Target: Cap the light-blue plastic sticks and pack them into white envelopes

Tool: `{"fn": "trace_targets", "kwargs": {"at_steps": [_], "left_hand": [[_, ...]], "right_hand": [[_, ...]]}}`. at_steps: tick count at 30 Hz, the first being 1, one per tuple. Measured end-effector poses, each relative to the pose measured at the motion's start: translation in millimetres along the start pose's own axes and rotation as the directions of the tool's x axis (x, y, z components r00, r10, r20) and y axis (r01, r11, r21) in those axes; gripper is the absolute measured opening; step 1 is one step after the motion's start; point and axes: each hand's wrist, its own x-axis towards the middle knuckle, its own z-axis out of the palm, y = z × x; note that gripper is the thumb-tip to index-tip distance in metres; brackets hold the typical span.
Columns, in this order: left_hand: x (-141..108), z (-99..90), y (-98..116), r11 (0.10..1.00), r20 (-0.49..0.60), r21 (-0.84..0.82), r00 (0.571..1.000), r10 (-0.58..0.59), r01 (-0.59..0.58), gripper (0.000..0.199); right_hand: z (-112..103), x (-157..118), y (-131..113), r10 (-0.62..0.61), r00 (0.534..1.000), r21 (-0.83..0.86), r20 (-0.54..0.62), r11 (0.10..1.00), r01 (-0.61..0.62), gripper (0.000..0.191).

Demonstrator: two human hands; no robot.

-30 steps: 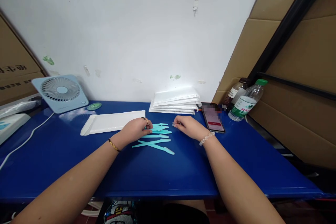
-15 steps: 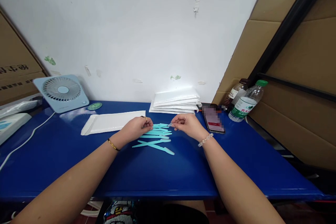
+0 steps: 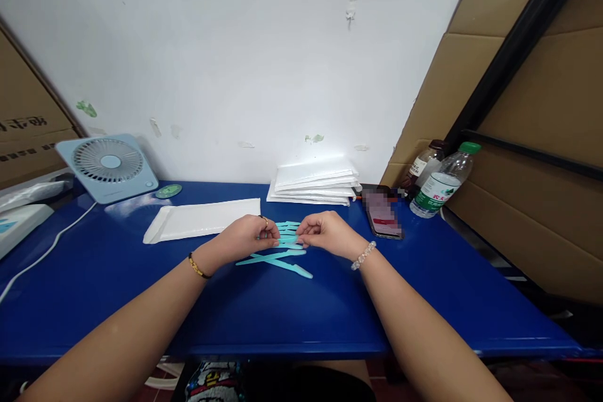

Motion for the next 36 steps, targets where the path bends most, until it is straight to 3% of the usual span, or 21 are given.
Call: {"fn": "trace_targets", "kwargs": {"at_steps": [3, 5, 9, 14, 20, 24, 29, 32, 36], "left_hand": [[0.9, 2.0, -3.2, 0.991, -0.022, 0.137, 1.0, 0.0, 0.003, 0.019], [2.4, 3.6, -7.1, 0.971, -0.041, 0.237, 0.999, -0.01, 0.019, 0.018], [5.4, 5.7, -13.7, 0.946, -0.057, 0.322, 0.998, -0.024, 0.042, 0.016], [7.1, 8.2, -13.5, 0.924, -0.066, 0.381, 0.998, -0.02, 0.043, 0.016], [7.4, 10.1, -11.3, 0.87, -0.086, 0.492, 0.996, 0.019, 0.026, 0.018], [5.3, 5.4, -12.0, 0.888, -0.12, 0.458, 0.992, 0.029, 0.029, 0.017], [2.1, -1.7, -9.2, 0.951, -0.169, 0.298, 0.985, -0.039, 0.088, 0.017], [1.4, -3.7, -7.3, 0.981, -0.179, 0.154, 0.98, -0.089, 0.117, 0.018], [1.4, -4.9, -7.2, 0.988, -0.183, 0.04, 0.973, -0.139, 0.148, 0.018]], "right_hand": [[-26.5, -5.6, 7.1, -0.043, 0.99, -0.237, -0.136, 0.971, 0.01, 0.02], [-45.8, -9.9, 16.2, -0.031, 0.976, -0.414, -0.215, 0.908, -0.062, 0.016], [-65.1, -13.9, 34.9, 0.122, 0.99, -0.615, -0.068, 0.777, -0.138, 0.019], [-53.6, -6.9, 42.4, 0.197, 0.98, -0.681, -0.007, 0.717, -0.149, 0.013], [-25.7, 3.8, 33.9, 0.036, 0.999, -0.767, 0.003, 0.641, -0.021, 0.005], [-20.9, 2.8, 26.9, -0.052, 0.998, -0.615, 0.02, 0.787, 0.053, 0.011], [-25.6, -1.2, 23.5, -0.123, 0.991, -0.375, -0.05, 0.922, 0.096, 0.019], [-26.3, 0.0, 25.1, -0.07, 0.988, -0.129, -0.141, 0.99, 0.052, 0.027], [-26.0, 4.1, 28.4, 0.014, 0.953, 0.166, -0.304, 0.985, 0.038, 0.034]]}}
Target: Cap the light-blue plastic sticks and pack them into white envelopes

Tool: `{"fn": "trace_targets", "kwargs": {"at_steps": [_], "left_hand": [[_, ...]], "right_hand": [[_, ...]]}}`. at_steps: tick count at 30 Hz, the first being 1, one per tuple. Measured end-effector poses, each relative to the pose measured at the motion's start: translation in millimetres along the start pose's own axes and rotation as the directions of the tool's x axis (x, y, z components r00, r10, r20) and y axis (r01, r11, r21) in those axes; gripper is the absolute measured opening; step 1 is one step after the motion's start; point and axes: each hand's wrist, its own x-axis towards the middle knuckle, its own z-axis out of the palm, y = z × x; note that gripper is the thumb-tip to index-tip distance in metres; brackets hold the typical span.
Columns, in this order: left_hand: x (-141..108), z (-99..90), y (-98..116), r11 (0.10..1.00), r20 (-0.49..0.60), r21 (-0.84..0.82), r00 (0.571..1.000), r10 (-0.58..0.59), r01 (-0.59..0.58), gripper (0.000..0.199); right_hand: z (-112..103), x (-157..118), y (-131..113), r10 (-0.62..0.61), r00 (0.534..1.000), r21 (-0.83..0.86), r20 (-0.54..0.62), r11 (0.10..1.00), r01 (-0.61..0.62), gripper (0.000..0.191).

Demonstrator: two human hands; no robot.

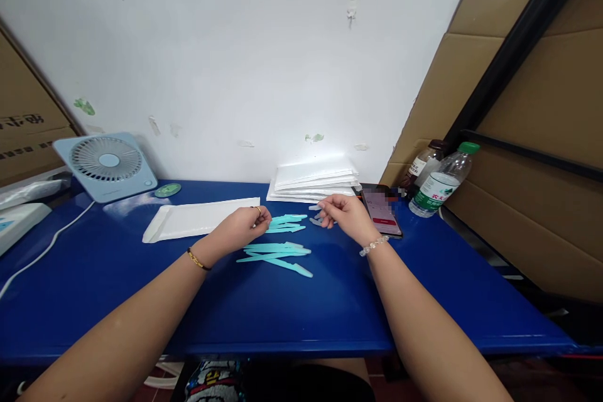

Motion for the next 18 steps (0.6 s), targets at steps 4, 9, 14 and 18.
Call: {"fn": "trace_targets", "kwargs": {"at_steps": [4, 9, 14, 18], "left_hand": [[0.0, -0.6, -1.2, 0.997, 0.001, -0.071, 1.0, -0.026, 0.026, 0.019], [0.5, 1.0, -3.0, 0.989, 0.003, -0.145, 1.0, -0.021, 0.021, 0.02], [0.4, 3.7, -2.8, 0.978, 0.052, -0.205, 0.998, 0.042, -0.03, 0.02], [-2.0, 3.0, -0.9, 0.966, 0.144, -0.247, 0.983, 0.11, -0.072, 0.021]], "right_hand": [[3.6, 1.1, -2.0, 0.024, 1.0, 0.148, -0.012, 0.989, -0.022, 0.038], [14.1, -1.6, -10.8, 0.04, 0.999, 0.142, 0.036, 0.989, -0.045, 0.037], [25.7, -5.1, -15.3, 0.035, 0.99, 0.158, 0.139, 0.986, -0.057, 0.037], [20.3, -4.3, -11.9, 0.04, 0.979, 0.029, 0.197, 0.998, -0.047, 0.038]]}}
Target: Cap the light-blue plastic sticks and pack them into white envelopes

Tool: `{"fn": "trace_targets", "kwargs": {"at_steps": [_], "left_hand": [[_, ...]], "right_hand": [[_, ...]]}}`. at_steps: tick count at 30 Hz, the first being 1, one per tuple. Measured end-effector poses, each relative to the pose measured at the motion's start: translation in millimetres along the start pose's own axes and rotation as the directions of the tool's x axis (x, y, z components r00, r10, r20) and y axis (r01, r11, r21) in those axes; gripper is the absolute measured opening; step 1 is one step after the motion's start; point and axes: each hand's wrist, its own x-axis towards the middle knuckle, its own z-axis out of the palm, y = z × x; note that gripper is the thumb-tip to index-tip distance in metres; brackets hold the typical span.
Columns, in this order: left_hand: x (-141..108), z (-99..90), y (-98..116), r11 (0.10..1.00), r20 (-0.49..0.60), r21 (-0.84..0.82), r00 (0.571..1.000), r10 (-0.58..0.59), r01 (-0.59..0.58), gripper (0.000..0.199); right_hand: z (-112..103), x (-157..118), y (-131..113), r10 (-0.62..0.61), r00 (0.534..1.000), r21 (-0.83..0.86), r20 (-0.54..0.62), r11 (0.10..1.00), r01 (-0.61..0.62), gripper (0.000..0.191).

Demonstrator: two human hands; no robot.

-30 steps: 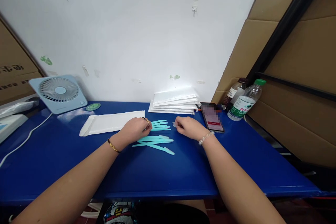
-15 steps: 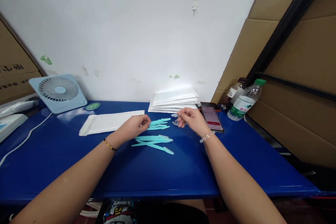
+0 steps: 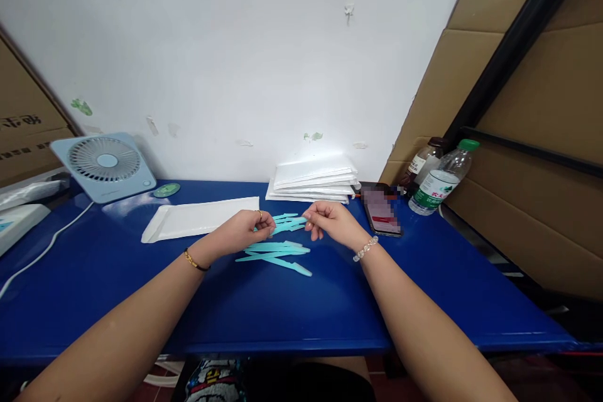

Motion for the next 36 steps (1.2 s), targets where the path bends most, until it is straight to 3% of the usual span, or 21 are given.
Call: {"fn": "trace_targets", "kwargs": {"at_steps": [2, 4, 6, 9, 14, 17, 20, 23, 28, 36], "left_hand": [[-0.4, 0.5, -0.4, 0.999, 0.038, 0.048, 0.999, 0.005, -0.007, 0.023], [0.6, 2.1, -3.4, 0.99, 0.05, 0.142, 0.999, -0.001, -0.006, 0.023], [3.1, 4.8, -8.9, 0.967, 0.001, 0.255, 1.0, -0.001, 0.001, 0.022], [7.9, 8.9, -17.4, 0.912, -0.088, 0.41, 0.996, 0.013, 0.024, 0.023], [12.3, 10.6, -15.9, 0.847, -0.081, 0.531, 0.996, 0.021, 0.025, 0.015], [12.7, 10.0, -11.0, 0.804, -0.092, 0.593, 0.995, 0.027, 0.033, 0.023], [12.7, 8.8, -10.5, 0.81, -0.13, 0.585, 0.991, 0.034, 0.049, 0.027], [12.0, 6.8, -13.1, 0.861, -0.172, 0.504, 0.985, 0.018, 0.073, 0.028], [9.2, 3.6, -13.9, 0.939, -0.188, 0.324, 0.981, -0.051, 0.111, 0.026], [7.6, 1.2, -10.9, 0.974, -0.191, 0.205, 0.98, -0.054, 0.093, 0.029]], "right_hand": [[-7.3, 1.3, 5.6, -0.028, 0.997, -0.222, -0.069, 0.975, 0.012, 0.037], [-13.5, 3.6, 14.0, -0.108, 0.987, -0.476, -0.122, 0.879, 0.038, 0.031], [-16.2, 6.2, 23.0, -0.158, 0.983, -0.644, -0.091, 0.763, 0.063, 0.02], [-12.9, 9.1, 30.9, -0.122, 0.992, -0.733, -0.04, 0.678, 0.053, 0.01], [-5.4, 7.9, 25.7, -0.1, 0.994, -0.799, -0.036, 0.601, 0.031, 0.01], [-8.7, 6.2, 21.9, -0.124, 0.99, -0.717, -0.062, 0.696, 0.043, 0.011], [-14.9, 5.3, 20.3, -0.106, 0.983, -0.488, -0.147, 0.873, 0.021, 0.016], [-18.3, 5.2, 18.7, -0.062, 0.964, -0.223, -0.257, 0.975, 0.003, 0.03], [-14.6, 6.2, 15.2, 0.064, 0.964, 0.124, -0.258, 0.992, -0.032, 0.043], [-5.7, 7.2, 9.6, 0.092, 0.958, 0.183, -0.27, 0.982, -0.043, 0.039]]}}
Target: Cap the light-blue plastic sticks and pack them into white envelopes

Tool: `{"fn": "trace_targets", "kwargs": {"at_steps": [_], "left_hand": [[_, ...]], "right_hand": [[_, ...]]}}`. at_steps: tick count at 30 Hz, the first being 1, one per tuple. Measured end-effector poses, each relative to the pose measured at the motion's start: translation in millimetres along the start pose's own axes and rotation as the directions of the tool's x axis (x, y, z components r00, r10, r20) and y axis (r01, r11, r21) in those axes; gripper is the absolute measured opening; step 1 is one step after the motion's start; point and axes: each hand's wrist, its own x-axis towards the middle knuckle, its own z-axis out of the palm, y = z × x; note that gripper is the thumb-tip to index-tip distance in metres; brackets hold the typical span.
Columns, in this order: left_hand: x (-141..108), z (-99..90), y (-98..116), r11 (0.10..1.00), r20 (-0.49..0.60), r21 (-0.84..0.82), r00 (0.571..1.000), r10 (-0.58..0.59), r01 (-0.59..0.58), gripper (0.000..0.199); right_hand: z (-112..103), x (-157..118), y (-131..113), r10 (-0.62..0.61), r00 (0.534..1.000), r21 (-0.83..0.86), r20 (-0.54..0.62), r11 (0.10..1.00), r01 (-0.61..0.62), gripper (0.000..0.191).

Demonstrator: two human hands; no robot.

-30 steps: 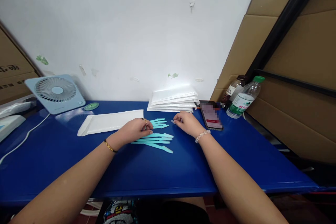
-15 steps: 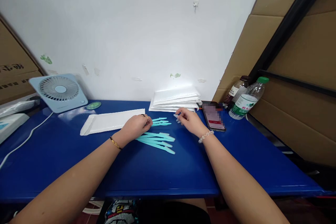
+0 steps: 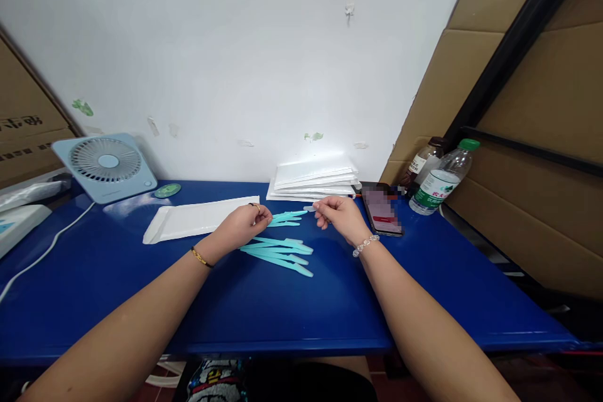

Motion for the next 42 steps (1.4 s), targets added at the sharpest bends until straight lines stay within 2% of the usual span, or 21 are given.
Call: {"fn": "trace_targets", "kwargs": {"at_steps": [4, 8, 10, 12, 14, 16, 19, 22, 24, 29, 35, 38, 42], "left_hand": [[-0.2, 0.4, 1.7, 0.999, 0.012, -0.034, 1.0, 0.007, -0.006, 0.028], [-1.6, 2.2, 6.0, 0.995, 0.073, -0.083, 0.995, 0.066, -0.059, 0.027], [-2.3, 3.5, 7.5, 0.992, 0.106, -0.095, 0.99, 0.089, -0.079, 0.028], [-2.5, 4.9, 7.1, 0.993, 0.127, -0.084, 0.988, 0.088, -0.078, 0.03], [-1.7, 6.2, 4.2, 0.997, 0.112, -0.029, 0.991, 0.076, -0.073, 0.03], [0.0, 7.2, -0.6, 0.995, 0.068, 0.071, 0.995, 0.069, -0.074, 0.026], [2.8, 8.1, -7.6, 0.974, 0.042, 0.218, 0.997, 0.059, -0.067, 0.019], [4.2, 8.5, -10.6, 0.961, 0.048, 0.271, 0.998, 0.043, -0.054, 0.016], [4.5, 9.1, -11.1, 0.962, 0.052, 0.268, 0.998, 0.039, -0.051, 0.014], [5.2, 11.9, -12.7, 0.97, 0.05, 0.237, 0.997, 0.05, -0.06, 0.012], [4.2, 8.8, -10.3, 0.989, 0.039, 0.14, 0.999, 0.035, -0.04, 0.01], [3.4, 6.2, -8.4, 0.995, 0.01, 0.101, 1.0, 0.019, -0.02, 0.012], [3.7, 6.1, -7.6, 0.996, 0.012, 0.082, 1.0, 0.015, -0.016, 0.013]], "right_hand": [[6.8, -1.8, 1.7, 0.003, 0.997, -0.008, 0.076, 1.0, -0.003, 0.038], [12.5, -4.7, 2.8, 0.006, 0.983, -0.045, 0.181, 0.999, 0.002, 0.038], [9.1, -4.9, 1.3, 0.023, 0.972, -0.124, 0.233, 0.992, 0.006, 0.039], [-0.5, -3.5, -1.2, 0.012, 0.979, -0.279, 0.203, 0.959, 0.046, 0.039], [-15.3, -1.1, -3.1, -0.076, 0.993, -0.488, 0.087, 0.866, 0.109, 0.035], [-31.5, 1.7, -2.0, -0.178, 0.984, -0.668, 0.017, 0.73, 0.143, 0.025], [-47.6, 5.4, 5.7, -0.167, 0.981, -0.797, 0.096, 0.577, 0.176, 0.012], [-48.1, 8.2, 15.3, -0.089, 0.979, -0.836, 0.183, 0.51, 0.202, 0.008], [-43.0, 9.0, 19.1, -0.042, 0.977, -0.831, 0.209, 0.519, 0.2, 0.005], [-31.0, 7.2, 20.4, 0.02, 0.968, -0.768, 0.25, 0.614, 0.185, 0.006], [-19.4, 2.8, 14.1, -0.009, 0.952, -0.64, 0.307, 0.738, 0.214, 0.006], [-14.1, 0.7, 8.5, -0.053, 0.946, -0.552, 0.321, 0.801, 0.232, 0.014], [-9.3, -0.8, 5.3, -0.079, 0.946, -0.494, 0.314, 0.838, 0.234, 0.022]]}}
